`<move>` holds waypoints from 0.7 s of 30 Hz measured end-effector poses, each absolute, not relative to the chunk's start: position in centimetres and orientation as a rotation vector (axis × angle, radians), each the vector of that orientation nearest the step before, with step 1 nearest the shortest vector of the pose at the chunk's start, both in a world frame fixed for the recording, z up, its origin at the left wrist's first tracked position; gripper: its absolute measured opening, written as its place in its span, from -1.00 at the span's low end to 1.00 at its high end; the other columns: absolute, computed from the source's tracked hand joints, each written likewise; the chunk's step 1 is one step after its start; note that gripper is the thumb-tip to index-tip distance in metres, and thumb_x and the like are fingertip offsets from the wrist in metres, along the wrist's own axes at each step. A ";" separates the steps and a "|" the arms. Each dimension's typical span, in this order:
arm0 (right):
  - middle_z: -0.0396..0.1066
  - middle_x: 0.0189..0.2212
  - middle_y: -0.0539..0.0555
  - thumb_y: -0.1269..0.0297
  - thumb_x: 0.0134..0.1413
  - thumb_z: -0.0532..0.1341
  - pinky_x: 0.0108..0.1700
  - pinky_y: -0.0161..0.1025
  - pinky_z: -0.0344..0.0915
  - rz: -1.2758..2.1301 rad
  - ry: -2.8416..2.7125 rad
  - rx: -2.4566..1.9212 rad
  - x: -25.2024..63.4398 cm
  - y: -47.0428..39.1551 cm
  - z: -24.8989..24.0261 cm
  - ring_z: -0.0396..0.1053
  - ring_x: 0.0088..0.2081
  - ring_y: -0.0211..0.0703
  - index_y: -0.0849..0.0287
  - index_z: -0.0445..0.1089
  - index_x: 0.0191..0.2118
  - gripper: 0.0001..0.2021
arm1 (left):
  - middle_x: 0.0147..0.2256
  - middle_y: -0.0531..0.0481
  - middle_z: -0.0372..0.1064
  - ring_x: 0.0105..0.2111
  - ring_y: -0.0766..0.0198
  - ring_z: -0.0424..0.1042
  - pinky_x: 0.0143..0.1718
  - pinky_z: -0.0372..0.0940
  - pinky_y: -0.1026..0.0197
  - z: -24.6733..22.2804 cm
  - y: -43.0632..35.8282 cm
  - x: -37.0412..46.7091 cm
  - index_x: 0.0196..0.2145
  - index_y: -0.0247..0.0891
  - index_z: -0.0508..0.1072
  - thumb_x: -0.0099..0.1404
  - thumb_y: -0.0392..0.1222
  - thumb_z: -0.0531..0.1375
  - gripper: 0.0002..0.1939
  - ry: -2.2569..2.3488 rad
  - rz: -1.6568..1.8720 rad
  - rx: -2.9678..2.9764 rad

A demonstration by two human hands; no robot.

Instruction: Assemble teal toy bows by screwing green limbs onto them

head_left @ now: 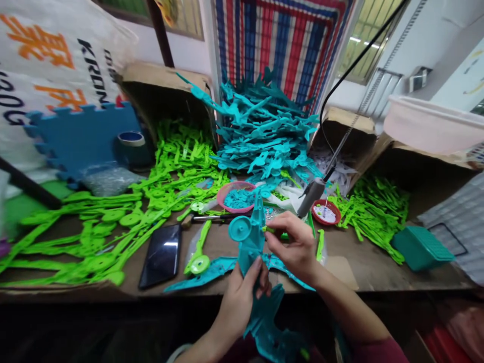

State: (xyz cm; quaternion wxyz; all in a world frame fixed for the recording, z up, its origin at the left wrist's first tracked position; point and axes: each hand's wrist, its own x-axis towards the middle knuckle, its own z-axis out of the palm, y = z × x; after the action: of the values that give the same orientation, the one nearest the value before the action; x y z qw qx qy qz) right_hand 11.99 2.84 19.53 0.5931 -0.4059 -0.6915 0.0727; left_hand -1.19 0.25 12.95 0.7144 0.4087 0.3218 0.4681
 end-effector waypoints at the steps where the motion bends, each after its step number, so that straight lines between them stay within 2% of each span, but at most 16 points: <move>1: 0.43 -0.43 -0.01 0.43 0.15 0.26 -0.44 -0.32 0.34 0.159 -1.611 -0.954 12.0 2.8 19.4 0.39 -0.44 -0.28 0.08 0.45 -0.26 -0.90 | -0.61 0.15 0.13 -0.63 0.39 0.14 -0.51 0.25 0.26 12.8 0.2 -1.2 -0.53 -0.21 0.28 0.33 0.18 0.23 -0.53 0.713 1.029 0.921; 6: 0.45 -0.44 0.00 0.41 0.16 0.27 -0.41 -0.33 0.36 0.143 -1.605 -0.984 12.1 2.8 18.7 0.42 -0.42 -0.27 0.10 0.46 -0.26 -0.93 | -0.60 0.14 0.14 -0.61 0.37 0.19 -0.50 0.23 0.26 12.9 0.0 -1.2 -0.54 -0.21 0.25 0.34 0.23 0.19 -0.49 0.741 0.993 0.991; 12: 0.51 -0.34 0.03 0.31 0.20 0.29 -0.45 -0.34 0.39 0.381 -1.542 -0.995 12.7 2.3 17.5 0.45 -0.46 -0.29 0.10 0.48 -0.19 -0.93 | -0.60 0.16 0.11 -0.62 0.37 0.17 -0.53 0.21 0.26 13.2 -0.7 -1.0 -0.52 -0.19 0.22 0.28 0.31 0.20 -0.46 0.756 0.986 1.035; 15: 0.49 -0.39 0.01 0.28 0.20 0.29 -0.52 -0.35 0.34 0.426 -1.509 -1.020 12.9 2.0 17.1 0.41 -0.52 -0.31 0.10 0.48 -0.21 -0.93 | -0.60 0.15 0.09 -0.62 0.37 0.17 -0.55 0.19 0.26 13.0 -1.1 -0.9 -0.55 -0.19 0.19 0.26 0.35 0.20 -0.43 0.757 0.979 1.035; 17: 0.47 -0.43 -0.01 0.28 0.19 0.30 -0.54 -0.37 0.31 0.416 -1.502 -1.008 12.9 1.7 16.9 0.38 -0.54 -0.32 0.10 0.47 -0.23 -0.95 | -0.61 0.16 0.06 -0.63 0.37 0.15 -0.57 0.18 0.26 12.8 -1.3 -0.9 -0.57 -0.18 0.18 0.22 0.38 0.22 -0.40 0.772 0.983 1.015; 21: 0.46 -0.43 0.00 0.27 0.17 0.31 -0.48 -0.36 0.31 0.297 -1.491 -1.005 12.5 1.5 16.5 0.37 -0.48 -0.30 0.12 0.46 -0.27 -0.94 | -0.63 0.18 0.02 -0.64 0.39 0.08 -0.59 0.14 0.26 12.8 -1.6 -0.4 -0.58 -0.18 0.18 0.19 0.37 0.26 -0.40 0.758 0.997 0.982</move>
State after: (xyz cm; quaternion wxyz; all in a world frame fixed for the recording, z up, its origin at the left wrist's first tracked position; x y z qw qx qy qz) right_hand 12.53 1.55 16.48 0.6127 -0.4358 -0.6466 0.1287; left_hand -0.44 -1.64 12.81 0.6997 0.4407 0.3402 0.4477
